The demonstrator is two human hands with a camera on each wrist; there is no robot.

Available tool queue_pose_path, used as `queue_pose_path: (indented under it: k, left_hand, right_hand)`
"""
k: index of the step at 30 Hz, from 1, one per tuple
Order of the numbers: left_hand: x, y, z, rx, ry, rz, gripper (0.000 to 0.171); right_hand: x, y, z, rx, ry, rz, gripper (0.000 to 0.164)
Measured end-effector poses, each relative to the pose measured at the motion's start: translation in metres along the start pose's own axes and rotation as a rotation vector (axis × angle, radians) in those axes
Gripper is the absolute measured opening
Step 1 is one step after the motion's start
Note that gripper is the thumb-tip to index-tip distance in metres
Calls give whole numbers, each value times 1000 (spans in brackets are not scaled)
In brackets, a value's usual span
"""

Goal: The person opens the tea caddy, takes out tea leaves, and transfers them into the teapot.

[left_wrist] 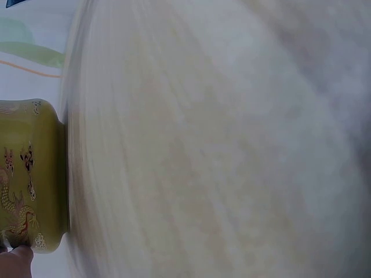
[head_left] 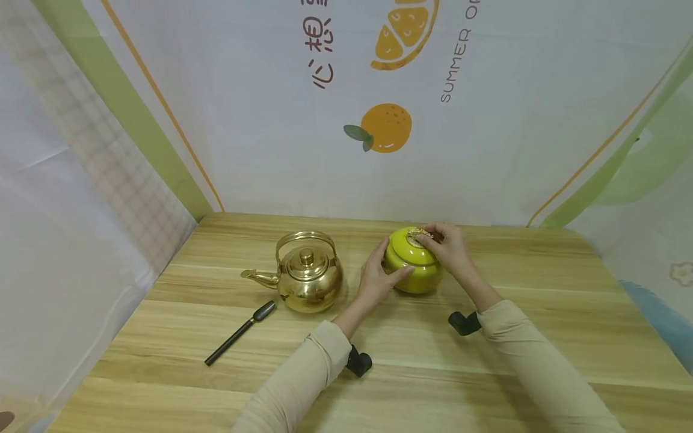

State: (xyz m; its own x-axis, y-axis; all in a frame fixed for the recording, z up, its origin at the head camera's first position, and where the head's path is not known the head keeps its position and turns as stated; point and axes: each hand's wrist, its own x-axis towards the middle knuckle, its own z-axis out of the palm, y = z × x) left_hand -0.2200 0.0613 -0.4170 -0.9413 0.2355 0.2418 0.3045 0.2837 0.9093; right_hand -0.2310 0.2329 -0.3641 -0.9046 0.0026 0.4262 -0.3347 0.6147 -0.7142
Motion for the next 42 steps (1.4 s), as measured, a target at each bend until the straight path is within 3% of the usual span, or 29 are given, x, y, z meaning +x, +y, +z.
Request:
queue_pose_path:
  k: [28,36,42]
  left_hand:
    - [2,0,0,21,-2,1,84]
    - [2,0,0,48,-21,-23,85]
    - [3,7,-5,79,-54,-55,86]
  right_hand:
    - [-3,9,5,-11,36,-36,21]
    - [-17,17,-12,183,-8,135,36]
    - [-40,20,-30,196,-20,211,47]
